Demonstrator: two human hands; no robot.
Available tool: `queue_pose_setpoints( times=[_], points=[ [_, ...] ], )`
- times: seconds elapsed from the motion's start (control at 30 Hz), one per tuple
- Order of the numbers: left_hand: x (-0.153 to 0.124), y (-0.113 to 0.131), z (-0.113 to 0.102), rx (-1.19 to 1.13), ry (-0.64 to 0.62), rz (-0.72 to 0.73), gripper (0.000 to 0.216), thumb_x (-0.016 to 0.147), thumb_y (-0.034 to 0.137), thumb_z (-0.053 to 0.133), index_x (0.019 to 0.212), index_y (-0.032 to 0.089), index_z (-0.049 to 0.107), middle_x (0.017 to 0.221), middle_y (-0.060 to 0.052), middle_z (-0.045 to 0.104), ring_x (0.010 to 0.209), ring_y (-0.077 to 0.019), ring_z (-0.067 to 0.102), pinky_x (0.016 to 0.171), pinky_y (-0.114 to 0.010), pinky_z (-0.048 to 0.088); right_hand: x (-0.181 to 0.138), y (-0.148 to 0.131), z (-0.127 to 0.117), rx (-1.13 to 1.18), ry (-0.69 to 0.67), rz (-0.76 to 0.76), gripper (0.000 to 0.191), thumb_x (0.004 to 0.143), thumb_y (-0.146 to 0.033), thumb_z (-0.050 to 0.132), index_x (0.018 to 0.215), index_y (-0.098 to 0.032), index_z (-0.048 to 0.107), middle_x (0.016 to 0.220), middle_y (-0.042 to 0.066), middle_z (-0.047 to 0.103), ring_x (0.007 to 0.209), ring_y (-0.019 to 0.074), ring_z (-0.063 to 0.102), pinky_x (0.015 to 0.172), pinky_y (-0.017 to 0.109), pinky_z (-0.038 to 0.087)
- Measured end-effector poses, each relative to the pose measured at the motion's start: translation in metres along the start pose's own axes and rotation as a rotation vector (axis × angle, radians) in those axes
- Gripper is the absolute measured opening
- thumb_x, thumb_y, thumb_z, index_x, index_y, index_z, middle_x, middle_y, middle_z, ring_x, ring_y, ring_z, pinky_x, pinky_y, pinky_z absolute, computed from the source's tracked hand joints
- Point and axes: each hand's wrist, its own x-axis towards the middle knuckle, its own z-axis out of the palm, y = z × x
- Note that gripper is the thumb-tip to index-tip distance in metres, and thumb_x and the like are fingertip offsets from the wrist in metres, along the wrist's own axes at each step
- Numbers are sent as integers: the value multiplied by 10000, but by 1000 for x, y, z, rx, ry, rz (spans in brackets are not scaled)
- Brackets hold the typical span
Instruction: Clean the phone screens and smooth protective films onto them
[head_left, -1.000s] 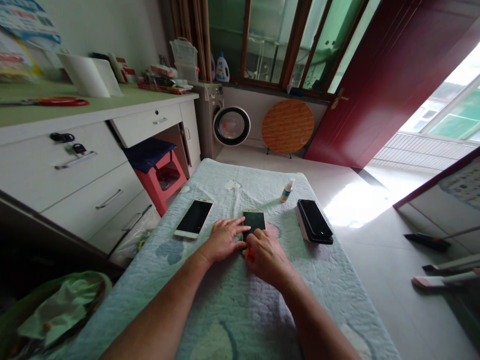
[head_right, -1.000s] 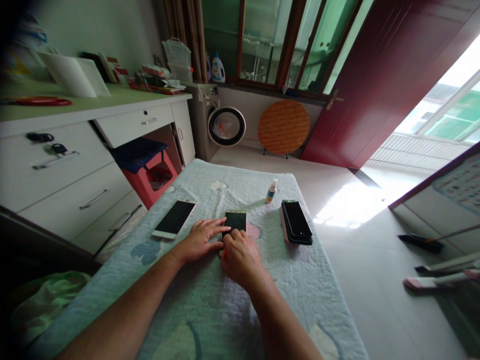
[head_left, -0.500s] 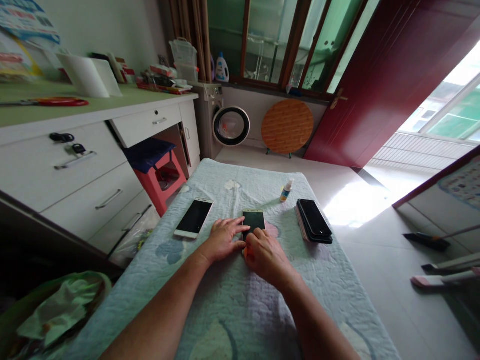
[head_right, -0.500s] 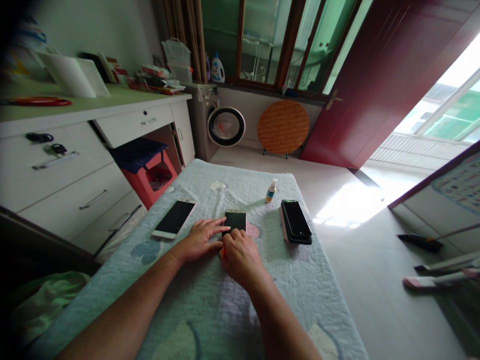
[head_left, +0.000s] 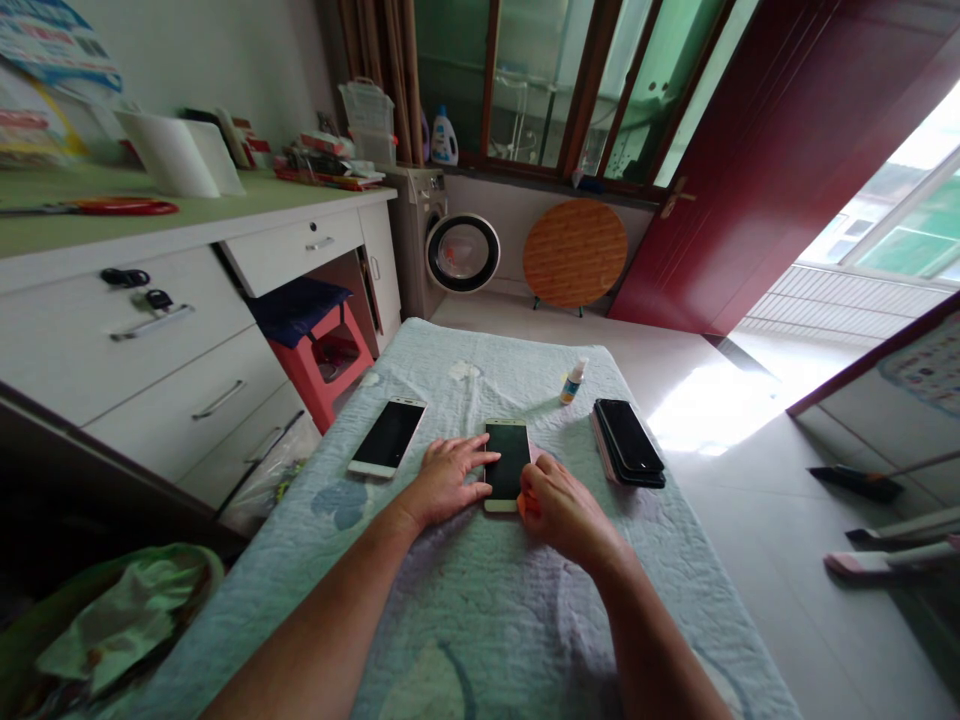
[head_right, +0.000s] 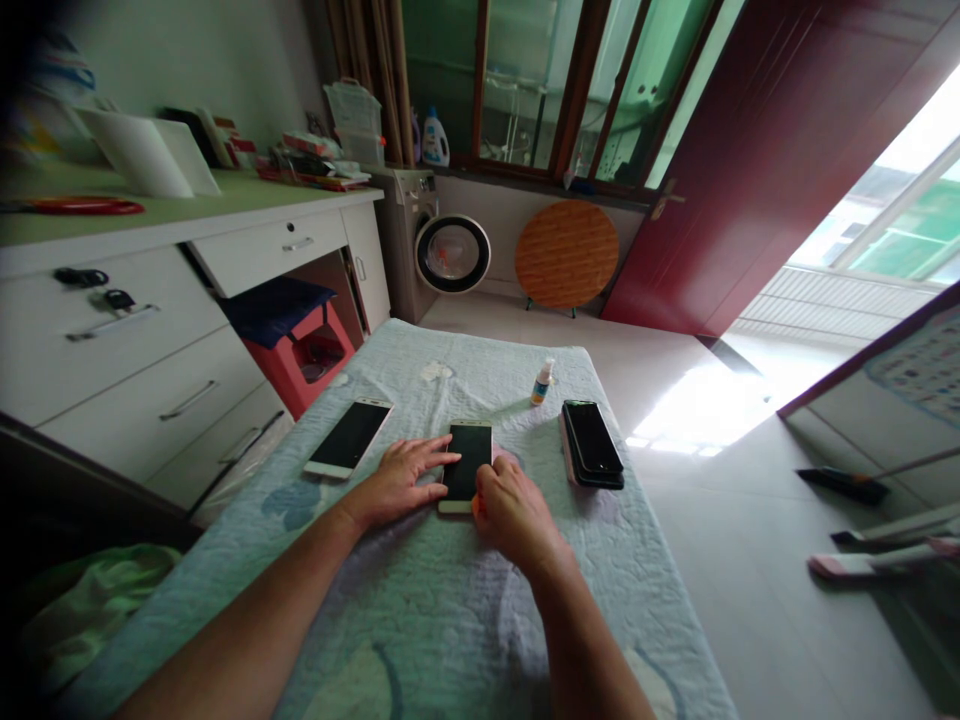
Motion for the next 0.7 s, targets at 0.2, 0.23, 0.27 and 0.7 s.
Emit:
queue_pose_setpoints(
  times=[0.2, 0.23, 0.27, 0.7],
  points=[
    [0, -1, 2, 1, 8, 3, 471, 795, 302, 678, 1257, 348, 594, 1489, -27, 426, 1340, -274, 395, 1130, -501, 191, 0, 12, -1, 84, -47, 17, 84, 805, -97, 513, 807, -180, 524, 846, 25, 528, 737, 127, 500, 701, 238, 367],
    [0, -1, 2, 1, 11, 5, 469, 796, 302, 675, 1256, 349, 595, 1488, -24, 427, 1339, -275, 395, 1130, -501, 191, 1, 14, -1, 102, -57, 17, 88, 798, -92, 516, 795, -180, 519, 830, 19, 527, 717, 123, 489, 685, 235, 359],
    [0, -1, 2, 1, 13, 6, 467, 795, 302, 674, 1254, 350, 596, 1487, -22, 429, 1339, -277, 396, 1130, -502, 190, 1, 17, -1, 120, -65, 16, 95, 790, -87, 519, 786, -182, 515, 816, 13, 527, 702, 119, 478, 672, 233, 350],
    [0, 1, 6, 49, 68, -2, 494, 782, 311, 689, 1265, 284, 587, 1451, -70, 472, 1318, -282, 433, 1120, -508, 229, 7, 11, -9, -46, 80, 201, 123, 901, -179, 446, 898, -174, 569, 894, 58, 587, 786, 165, 506, 690, 275, 307]
  ],
)
